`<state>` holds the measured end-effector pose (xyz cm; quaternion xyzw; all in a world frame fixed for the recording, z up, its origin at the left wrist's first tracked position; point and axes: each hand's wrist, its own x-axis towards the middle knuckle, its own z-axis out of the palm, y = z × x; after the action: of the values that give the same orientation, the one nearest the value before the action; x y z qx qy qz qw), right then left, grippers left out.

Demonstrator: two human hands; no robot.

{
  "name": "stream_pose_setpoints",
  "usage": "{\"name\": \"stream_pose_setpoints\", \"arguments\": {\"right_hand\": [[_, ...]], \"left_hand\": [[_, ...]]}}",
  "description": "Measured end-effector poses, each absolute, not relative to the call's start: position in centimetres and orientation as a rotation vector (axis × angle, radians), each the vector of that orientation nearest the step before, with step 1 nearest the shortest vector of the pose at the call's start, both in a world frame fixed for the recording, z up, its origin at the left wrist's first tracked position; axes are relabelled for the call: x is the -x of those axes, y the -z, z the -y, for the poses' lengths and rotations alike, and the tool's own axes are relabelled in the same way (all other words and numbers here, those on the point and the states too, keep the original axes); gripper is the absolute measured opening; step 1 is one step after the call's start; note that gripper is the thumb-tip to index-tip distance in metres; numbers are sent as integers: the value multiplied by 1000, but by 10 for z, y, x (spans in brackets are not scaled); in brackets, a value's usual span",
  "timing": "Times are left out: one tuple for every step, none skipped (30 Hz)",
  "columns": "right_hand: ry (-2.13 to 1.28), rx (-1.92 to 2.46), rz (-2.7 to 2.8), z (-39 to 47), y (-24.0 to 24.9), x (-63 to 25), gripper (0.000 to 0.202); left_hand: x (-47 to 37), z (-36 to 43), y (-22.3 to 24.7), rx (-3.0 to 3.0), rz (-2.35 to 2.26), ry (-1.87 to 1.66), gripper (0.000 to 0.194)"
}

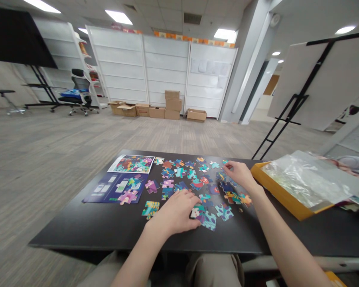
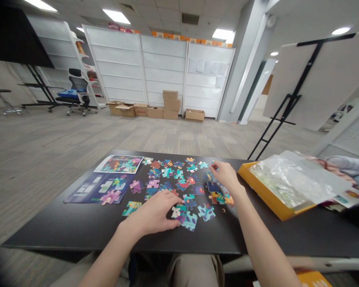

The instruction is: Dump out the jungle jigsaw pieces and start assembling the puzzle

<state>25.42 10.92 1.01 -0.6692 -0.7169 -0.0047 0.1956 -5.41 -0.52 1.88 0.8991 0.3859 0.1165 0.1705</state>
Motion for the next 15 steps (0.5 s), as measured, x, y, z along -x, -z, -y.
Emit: {"name": "stream_pose_setpoints", "arguments": {"right_hand": [[5,1881,2016,-108,-11,-254,23],[0,1886,2020,-108,-12,-253,23],[-4,1892,2019,-107,-12,-254,23],[-8,1897,2015,-107,-12,-254,22],[-10,1903,2009,-107,-12,-254,22],[-11,1908,2005,-107,-13,-255,23],[-13,1912,2002,-107,-13,-255,23],[-16,1915,2001,-107,-13,-255,24],[-20,1919,1999,-107,-13,-255,24],[-24,1922,1999,-107,-14,-255,24],[-28,1928,2001,-106,-14,-255,24],[-26,1939,2002,-106,-15,-255,23],[-16,1961,2000,-106,-15,-256,23],[3,1998,1988,-106,-16,-258,24],[29,2045,1971,-106,-15,-260,26]], "left_hand": [[55,5,-20,-2558,-1101,-349,48],[57,5,-21,-2559,-1107,-371,47],[58,5,-22,-2555,-1116,-393,46],[60,5,-23,-2550,-1129,-414,46],[63,5,-24,-2544,-1143,-435,46],[65,5,-25,-2540,-1158,-455,47],[68,5,-25,-2537,-1171,-469,47],[71,6,-26,-2534,-1182,-478,48],[75,6,-26,-2533,-1190,-480,48],[79,5,-26,-2533,-1201,-478,47],[84,5,-26,-2537,-1218,-469,45],[88,5,-25,-2543,-1246,-460,43],[94,4,-23,-2552,-1283,-452,41],[99,3,-21,-2563,-1325,-448,39],[104,3,-19,-2572,-1368,-446,37]]}}
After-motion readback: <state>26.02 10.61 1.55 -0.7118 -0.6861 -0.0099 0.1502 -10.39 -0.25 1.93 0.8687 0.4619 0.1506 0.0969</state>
